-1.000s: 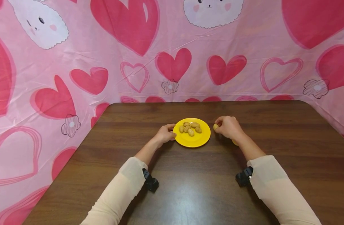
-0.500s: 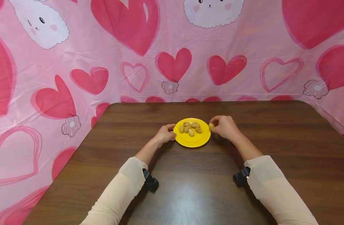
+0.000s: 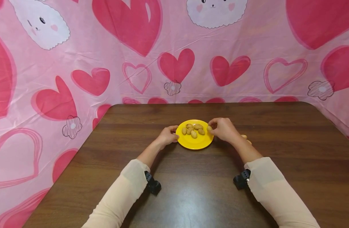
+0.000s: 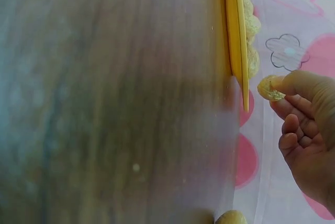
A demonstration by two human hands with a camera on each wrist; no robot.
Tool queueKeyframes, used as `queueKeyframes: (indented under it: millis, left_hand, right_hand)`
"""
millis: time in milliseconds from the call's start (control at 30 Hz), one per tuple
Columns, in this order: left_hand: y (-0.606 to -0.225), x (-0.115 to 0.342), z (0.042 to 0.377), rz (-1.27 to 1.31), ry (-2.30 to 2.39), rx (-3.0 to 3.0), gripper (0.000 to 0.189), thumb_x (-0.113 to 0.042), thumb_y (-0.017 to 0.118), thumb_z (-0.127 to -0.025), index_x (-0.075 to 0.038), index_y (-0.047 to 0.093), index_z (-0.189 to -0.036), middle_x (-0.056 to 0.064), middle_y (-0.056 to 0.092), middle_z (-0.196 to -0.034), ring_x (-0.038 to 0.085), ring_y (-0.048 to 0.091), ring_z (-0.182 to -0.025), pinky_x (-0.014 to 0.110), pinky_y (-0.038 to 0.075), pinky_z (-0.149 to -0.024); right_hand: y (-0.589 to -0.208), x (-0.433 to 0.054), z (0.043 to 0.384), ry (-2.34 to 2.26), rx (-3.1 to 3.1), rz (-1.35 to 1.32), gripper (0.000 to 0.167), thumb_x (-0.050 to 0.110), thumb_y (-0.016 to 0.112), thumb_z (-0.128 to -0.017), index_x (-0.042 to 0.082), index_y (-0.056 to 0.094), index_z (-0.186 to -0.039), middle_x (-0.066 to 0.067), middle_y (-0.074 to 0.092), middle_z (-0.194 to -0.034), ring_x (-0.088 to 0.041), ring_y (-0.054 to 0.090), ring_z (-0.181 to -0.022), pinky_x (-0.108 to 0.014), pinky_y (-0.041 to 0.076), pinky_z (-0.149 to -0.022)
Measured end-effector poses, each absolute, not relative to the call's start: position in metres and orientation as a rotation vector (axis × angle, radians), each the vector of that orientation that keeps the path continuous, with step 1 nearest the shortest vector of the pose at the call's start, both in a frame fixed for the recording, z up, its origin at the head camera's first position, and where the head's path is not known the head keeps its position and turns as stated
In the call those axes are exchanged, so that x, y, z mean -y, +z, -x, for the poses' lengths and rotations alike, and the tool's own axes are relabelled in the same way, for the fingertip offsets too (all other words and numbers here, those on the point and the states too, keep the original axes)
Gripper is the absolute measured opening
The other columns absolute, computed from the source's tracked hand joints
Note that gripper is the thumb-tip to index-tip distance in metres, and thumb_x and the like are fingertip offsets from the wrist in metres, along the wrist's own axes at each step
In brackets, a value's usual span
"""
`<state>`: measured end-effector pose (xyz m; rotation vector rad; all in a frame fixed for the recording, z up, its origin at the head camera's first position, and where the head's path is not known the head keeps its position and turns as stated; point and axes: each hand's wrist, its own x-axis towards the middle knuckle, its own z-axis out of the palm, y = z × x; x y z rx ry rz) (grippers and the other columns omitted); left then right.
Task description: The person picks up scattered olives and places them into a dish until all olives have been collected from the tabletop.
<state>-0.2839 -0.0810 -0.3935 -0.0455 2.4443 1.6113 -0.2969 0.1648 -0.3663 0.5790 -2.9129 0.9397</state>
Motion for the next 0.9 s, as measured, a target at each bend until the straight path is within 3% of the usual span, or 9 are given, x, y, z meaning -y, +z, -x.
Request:
queueKeyframes:
  millis: [700,900]
  left_hand:
    - [-0.392,0.082,0.284,0.047,1.619,-2.435,0.054,0.007,0.057,-0.084,-0.002,0.045,-0.135,0.013,0.053,-0.108,0.021,0.056,-0.087,0.031,0.054,-0.074]
    - [-0.391,0.082,0.283,0.038,1.625,-2.429,0.053,0.006,0.057,-0.084,-0.002,0.045,-0.135,0.013,0.053,-0.108,0.022,0.057,-0.089,0.03,0.054,-0.074]
  right_hand:
    - [-0.369,-0.151,0.298,0.958,2.98,-0.76,0.027,0.007,0.071,-0.075,-0.001,0.068,-0.101,-0.005,0.061,-0.081,-0.021,0.048,-0.072,-0.027,0.046,-0.057]
    - [-0.369,-0.148,0.298,0.916,2.984,-0.785,0.026,0.005,0.071,-0.074,0.0,0.069,-0.099,-0.007,0.064,-0.086,-0.021,0.05,-0.073,-0.028,0.048,-0.062]
